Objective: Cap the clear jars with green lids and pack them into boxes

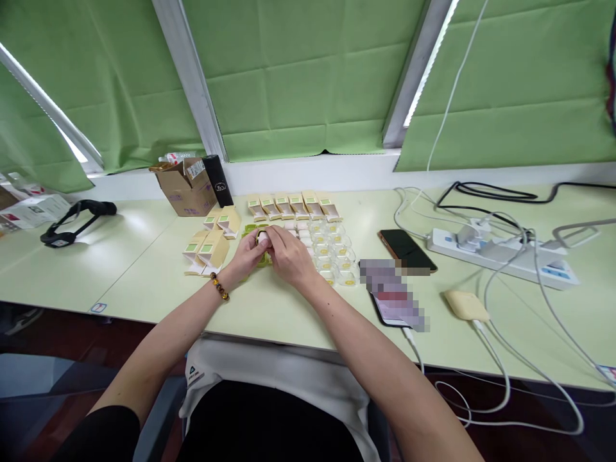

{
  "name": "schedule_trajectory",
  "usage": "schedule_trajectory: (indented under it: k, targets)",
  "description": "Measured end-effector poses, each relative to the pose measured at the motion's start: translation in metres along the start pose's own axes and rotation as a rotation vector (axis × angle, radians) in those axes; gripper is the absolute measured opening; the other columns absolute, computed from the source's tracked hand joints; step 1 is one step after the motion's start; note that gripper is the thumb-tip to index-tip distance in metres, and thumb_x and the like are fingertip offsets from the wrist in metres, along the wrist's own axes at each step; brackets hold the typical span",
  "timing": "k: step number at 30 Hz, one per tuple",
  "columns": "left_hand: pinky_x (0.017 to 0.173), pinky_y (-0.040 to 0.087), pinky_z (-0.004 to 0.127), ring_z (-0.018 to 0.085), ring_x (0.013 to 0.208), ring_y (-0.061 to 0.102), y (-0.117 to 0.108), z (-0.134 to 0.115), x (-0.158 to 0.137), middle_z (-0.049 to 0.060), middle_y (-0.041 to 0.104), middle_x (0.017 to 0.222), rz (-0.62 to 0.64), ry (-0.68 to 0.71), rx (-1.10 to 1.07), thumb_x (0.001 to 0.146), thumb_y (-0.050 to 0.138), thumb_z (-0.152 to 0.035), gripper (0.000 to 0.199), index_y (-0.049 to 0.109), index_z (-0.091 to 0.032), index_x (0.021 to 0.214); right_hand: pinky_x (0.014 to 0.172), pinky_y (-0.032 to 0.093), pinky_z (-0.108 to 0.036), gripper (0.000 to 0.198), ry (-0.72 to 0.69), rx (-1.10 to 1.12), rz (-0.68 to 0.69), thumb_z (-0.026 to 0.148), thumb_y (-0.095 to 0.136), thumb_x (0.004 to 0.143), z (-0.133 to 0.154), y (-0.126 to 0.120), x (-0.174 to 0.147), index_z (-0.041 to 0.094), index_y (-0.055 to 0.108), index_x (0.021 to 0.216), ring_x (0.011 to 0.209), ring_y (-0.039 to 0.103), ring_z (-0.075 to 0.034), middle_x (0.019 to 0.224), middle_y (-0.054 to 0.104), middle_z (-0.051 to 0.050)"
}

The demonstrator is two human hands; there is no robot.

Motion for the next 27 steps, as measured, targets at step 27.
schedule_trajectory:
  k: [27]
  targets:
    - [0.107,0.052,0.042,0.028,0.126,0.065,-0.003,-0.024,-0.001,0.013,0.07,0.131,0.007,0.096,0.082,0.094,0.069,-0.064,0.062,0.064,-0.023,0.14,0.081,0.063,-0.042,0.049,0.386,0.506,-0.134,0.045,0.073,0.095,-0.038,-0.002,-0.007,0.027,0.054,0.137,0.093,0.073,-0.025,0.126,0.075,-0.012]
Point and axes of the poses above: each hand's wrist, its own x-axis towards the middle knuckle, its own y-axis out of the palm, z = x × y, the point moved 10 cm from there along x, towards the middle knuckle
